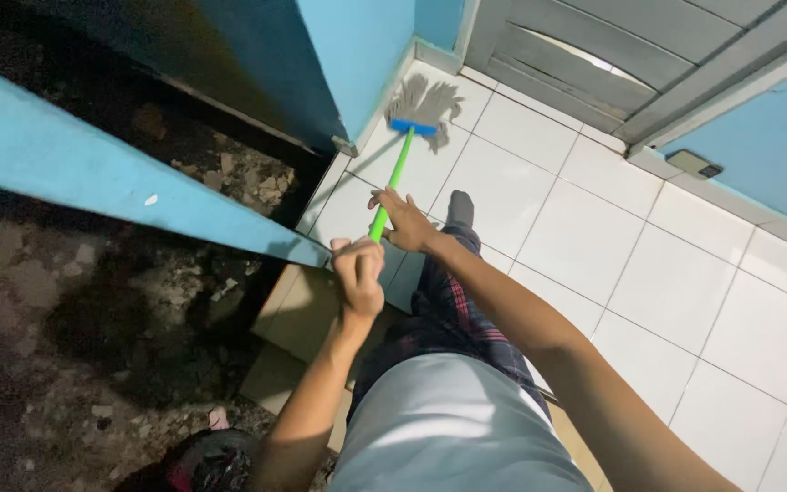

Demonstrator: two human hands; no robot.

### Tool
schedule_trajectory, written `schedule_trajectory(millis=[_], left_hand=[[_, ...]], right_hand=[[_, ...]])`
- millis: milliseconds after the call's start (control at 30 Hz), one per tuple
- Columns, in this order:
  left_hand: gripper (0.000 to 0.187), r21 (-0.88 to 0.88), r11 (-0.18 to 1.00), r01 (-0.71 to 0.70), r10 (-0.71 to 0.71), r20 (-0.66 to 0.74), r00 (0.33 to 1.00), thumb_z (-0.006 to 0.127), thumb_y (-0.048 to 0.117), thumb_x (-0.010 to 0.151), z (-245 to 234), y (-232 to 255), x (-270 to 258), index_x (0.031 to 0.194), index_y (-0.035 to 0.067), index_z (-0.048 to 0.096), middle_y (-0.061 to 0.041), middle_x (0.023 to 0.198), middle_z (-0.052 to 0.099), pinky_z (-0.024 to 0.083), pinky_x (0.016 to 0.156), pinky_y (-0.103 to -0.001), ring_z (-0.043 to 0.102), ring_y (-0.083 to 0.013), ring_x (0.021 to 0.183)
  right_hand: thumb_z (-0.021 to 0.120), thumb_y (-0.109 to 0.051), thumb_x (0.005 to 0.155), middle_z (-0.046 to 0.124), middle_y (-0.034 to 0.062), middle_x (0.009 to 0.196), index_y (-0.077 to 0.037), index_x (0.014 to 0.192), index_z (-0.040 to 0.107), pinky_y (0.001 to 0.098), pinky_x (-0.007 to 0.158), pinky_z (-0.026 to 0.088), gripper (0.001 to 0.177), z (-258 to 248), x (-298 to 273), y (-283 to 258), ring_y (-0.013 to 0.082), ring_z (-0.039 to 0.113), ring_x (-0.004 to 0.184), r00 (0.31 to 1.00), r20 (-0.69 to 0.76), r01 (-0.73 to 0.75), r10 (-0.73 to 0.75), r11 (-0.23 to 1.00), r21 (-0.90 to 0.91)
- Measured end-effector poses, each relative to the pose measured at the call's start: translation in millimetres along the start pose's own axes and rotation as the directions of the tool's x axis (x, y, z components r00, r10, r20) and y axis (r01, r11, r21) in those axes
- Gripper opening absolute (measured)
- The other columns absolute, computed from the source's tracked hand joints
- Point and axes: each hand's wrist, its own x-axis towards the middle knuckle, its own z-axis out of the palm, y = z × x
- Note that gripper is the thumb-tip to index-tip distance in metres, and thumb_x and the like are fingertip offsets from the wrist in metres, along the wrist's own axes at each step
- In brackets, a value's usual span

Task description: Mopping a tiled floor in an entryway area.

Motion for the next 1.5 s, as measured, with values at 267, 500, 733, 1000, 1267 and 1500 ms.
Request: schedule_trajectory(millis=[267, 500, 733, 1000, 1267, 1500], left_hand=[[0.029, 0.086, 0.996, -0.012, -0.003, 0.164, 0.986, 0.047, 0.015, 0.089, -66, 150, -4, 0.061, 0.007, 0.044, -0.006, 0.058, 0.047, 0.031, 0.078, -0.039, 0.043, -0.0241, 0.056], [0.026, -0.049, 0.991, -0.125, 0.134, 0.316, 0.939, 0.048, 0.02, 0.082, -56, 128, -6, 0.062, 0.006, 0.041, -0.007, 0.061, 0.047, 0.033, 0.085, -0.04, 0.045, -0.0253, 0.062], [0.029, -0.092, 0.96, -0.264, 0.28, 0.29, 0.915, 0.046, 0.021, 0.082, 7, 16, 14, 0.058, 0.007, 0.04, -0.006, 0.059, 0.045, 0.032, 0.089, -0.041, 0.047, -0.025, 0.061], [0.026, -0.162, 0.986, 0.045, -0.013, 0.192, 0.981, 0.047, 0.012, 0.085, 71, -126, 19, 0.063, -0.002, 0.046, -0.013, 0.064, 0.051, 0.042, 0.057, -0.039, 0.052, -0.0303, 0.061], [0.029, 0.004, 1.0, -0.001, 0.0, 0.134, 0.991, 0.048, 0.013, 0.092, 13, -17, -33, 0.068, -0.003, 0.049, -0.016, 0.065, 0.051, 0.039, 0.058, -0.042, 0.053, -0.0312, 0.062], [0.034, 0.12, 0.973, 0.198, -0.212, 0.124, 0.969, 0.051, 0.012, 0.093, -70, 145, -69, 0.061, 0.0, 0.044, -0.015, 0.059, 0.046, 0.036, 0.059, -0.042, 0.051, -0.0314, 0.058]], right_hand=[[0.07, -0.025, 0.093, 0.064, 0.0193, 0.079, -0.004, 0.08, 0.066, 0.0489, 0.069, 0.051, 0.026, 57, -31, -41, 0.0426, 0.064, 0.077, 0.974, -0.044, 0.227, -0.223, 0.966, 0.122], [0.072, -0.027, 0.079, 0.071, 0.0169, 0.082, -0.008, 0.079, 0.074, 0.0485, 0.07, 0.053, 0.019, 50, -21, -7, 0.0405, 0.067, 0.077, 0.944, 0.03, 0.33, -0.329, 0.943, -0.05], [0.076, -0.023, 0.085, 0.073, 0.0167, 0.103, -0.008, 0.096, 0.072, 0.0438, 0.089, 0.055, 0.02, 10, -5, 61, 0.0379, 0.069, 0.099, 0.993, -0.1, 0.047, -0.062, 0.988, -0.148], [0.072, -0.018, 0.079, 0.029, 0.0139, 0.164, -0.018, 0.145, 0.041, 0.0695, 0.11, 0.028, 0.072, 3, -23, 54, 0.0399, 0.032, 0.148, 0.991, -0.01, -0.134, 0.134, 0.986, -0.1], [0.078, -0.028, 0.082, 0.022, 0.0165, 0.164, -0.019, 0.139, 0.039, 0.0735, 0.114, 0.021, 0.07, 49, -34, 40, 0.0464, 0.025, 0.152, 0.997, -0.019, -0.078, 0.08, 0.993, 0.084], [0.077, -0.032, 0.088, 0.067, 0.0208, 0.103, -0.005, 0.099, 0.061, 0.0484, 0.086, 0.053, 0.034, 103, -61, -47, 0.0407, 0.068, 0.102, 0.995, -0.072, -0.051, 0.072, 0.963, 0.265]])
